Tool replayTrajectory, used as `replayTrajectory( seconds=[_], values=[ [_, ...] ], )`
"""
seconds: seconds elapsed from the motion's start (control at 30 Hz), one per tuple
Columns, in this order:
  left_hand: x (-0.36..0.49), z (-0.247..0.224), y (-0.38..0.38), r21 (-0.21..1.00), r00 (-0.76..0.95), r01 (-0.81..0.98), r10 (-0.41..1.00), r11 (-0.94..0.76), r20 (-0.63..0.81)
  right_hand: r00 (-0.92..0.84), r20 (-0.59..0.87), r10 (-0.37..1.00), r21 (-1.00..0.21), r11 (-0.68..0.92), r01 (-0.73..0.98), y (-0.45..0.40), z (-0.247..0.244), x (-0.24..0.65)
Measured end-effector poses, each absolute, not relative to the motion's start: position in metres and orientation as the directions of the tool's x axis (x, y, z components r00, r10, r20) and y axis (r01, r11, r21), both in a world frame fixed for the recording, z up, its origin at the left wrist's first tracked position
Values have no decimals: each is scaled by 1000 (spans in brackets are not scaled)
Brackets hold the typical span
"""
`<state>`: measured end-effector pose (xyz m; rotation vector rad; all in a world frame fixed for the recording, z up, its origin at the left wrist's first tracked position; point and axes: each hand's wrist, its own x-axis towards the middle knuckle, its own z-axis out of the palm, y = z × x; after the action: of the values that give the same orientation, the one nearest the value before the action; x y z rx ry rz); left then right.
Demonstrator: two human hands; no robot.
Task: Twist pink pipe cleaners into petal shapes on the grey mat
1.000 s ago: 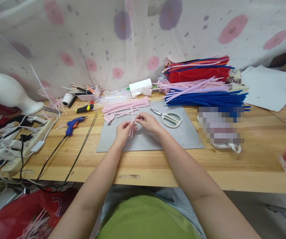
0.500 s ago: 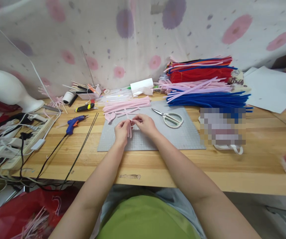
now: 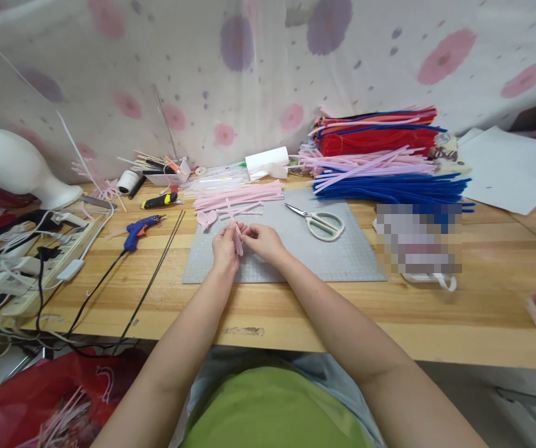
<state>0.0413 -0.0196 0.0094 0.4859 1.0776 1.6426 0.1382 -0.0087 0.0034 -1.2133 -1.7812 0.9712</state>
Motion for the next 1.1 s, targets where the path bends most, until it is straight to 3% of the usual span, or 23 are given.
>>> replayTrajectory(
  seconds=[0.23,0.57,0.7,0.8,0.87,0.97,1.03,1.1],
  values=[
    [41,10,-20,819,-325,-574,917,4,-232,-339,93,936,-914,215,344,-11,-5,136],
    [47,10,-22,763,-271,-637,959,-112,-85,-334,104,937,-921,217,324,-10,1,137],
    [45,8,-19,815,-207,-575,977,-77,-53,-305,74,950,-926,179,331,-9,2,138],
    [30,8,-15,936,-283,-313,957,-159,68,-285,39,958,-901,157,403,-6,4,143],
    [17,10,-13,945,-408,70,855,-320,320,-288,-3,958,-871,139,471,-3,5,150],
    [3,15,-12,683,-145,596,781,-421,608,-318,-36,947,-822,153,549,2,6,162],
    [1,18,-13,500,42,740,773,-449,633,-371,-28,928,-810,196,553,4,8,169],
    [3,18,-13,394,130,805,780,-444,612,-445,-15,895,-810,250,530,5,11,175]
  ],
)
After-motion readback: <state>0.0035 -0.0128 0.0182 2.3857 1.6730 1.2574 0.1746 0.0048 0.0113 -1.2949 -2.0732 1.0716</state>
